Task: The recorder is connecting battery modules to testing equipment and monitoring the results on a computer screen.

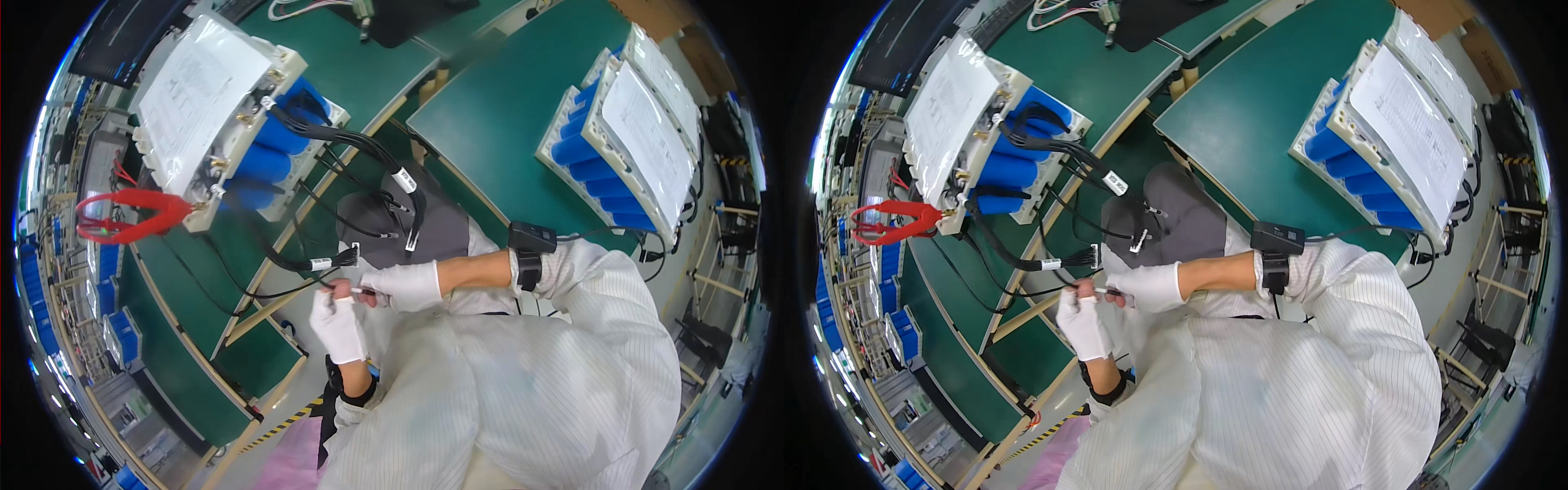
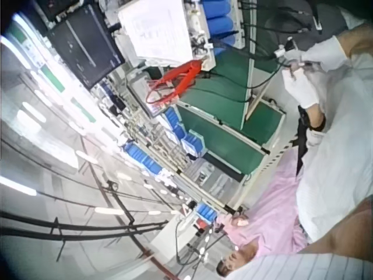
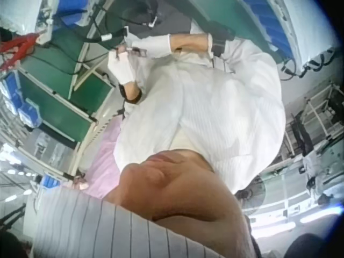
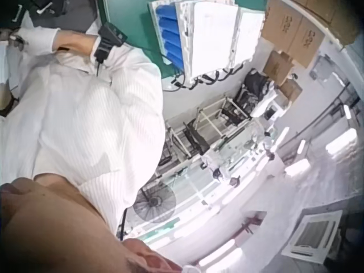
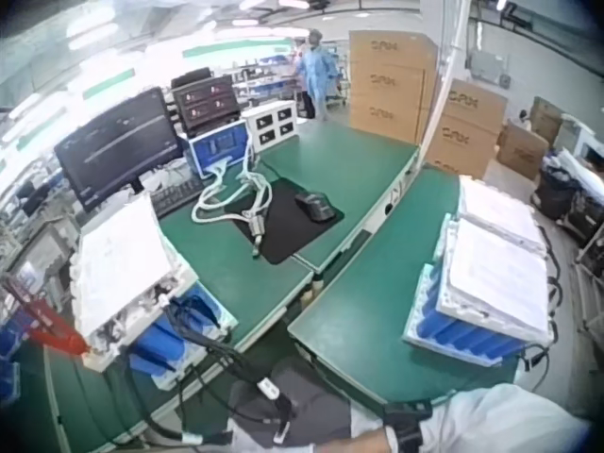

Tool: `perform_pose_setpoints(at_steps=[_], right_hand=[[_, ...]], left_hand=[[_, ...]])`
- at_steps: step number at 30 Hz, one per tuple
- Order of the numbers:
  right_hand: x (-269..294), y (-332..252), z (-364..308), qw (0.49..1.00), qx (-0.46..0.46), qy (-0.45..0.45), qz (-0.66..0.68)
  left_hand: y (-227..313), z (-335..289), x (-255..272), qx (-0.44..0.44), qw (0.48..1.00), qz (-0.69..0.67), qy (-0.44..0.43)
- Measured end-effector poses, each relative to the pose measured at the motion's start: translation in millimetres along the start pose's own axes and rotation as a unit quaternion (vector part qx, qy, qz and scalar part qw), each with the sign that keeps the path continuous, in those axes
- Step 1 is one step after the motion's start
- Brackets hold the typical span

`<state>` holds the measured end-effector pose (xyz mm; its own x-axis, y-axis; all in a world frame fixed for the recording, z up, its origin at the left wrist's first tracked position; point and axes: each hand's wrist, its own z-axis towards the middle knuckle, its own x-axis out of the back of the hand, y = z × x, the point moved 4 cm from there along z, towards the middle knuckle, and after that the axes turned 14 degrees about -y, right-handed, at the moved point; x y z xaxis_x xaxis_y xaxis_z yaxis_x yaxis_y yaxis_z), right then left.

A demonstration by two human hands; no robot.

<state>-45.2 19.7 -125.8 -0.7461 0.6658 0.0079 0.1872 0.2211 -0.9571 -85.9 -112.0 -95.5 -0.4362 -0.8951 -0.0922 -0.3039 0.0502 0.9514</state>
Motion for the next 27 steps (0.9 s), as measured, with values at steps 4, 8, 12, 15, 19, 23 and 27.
perform_pose_setpoints(at_steps=[4,8,12,15,19,23,27], right_hand=[[5.2,-2.7,-0.5,0.996,0.051,0.043,0.054],[6.4,-6.5,-1.6,0.992,0.069,0.043,0.098],[7.4,-8.0,-2.3,0.989,0.097,0.059,0.093],[7.6,-8.1,-2.5,0.989,0.109,0.065,0.072],[7.6,-8.3,-3.3,0.991,0.104,0.066,0.061],[7.4,-4.4,-2.7,0.991,0.085,0.089,0.061],[3.5,4.1,0.3,0.994,0.008,0.098,-0.037]], left_hand=[[18.4,-5.1,5.5,-0.025,0.982,0.162,0.092],[19.7,-3.8,0.8,-0.045,0.982,0.155,0.100],[17.2,-4.3,1.1,-0.046,0.978,0.169,0.113],[13.1,-4.5,7.2,-0.034,0.979,0.148,0.139],[9.3,-0.8,8.9,-0.021,0.982,0.146,0.120],[11.2,-0.3,0.9,-0.020,0.979,0.187,0.080],[7.7,1.8,-6.6,0.006,0.996,0.086,0.035]])
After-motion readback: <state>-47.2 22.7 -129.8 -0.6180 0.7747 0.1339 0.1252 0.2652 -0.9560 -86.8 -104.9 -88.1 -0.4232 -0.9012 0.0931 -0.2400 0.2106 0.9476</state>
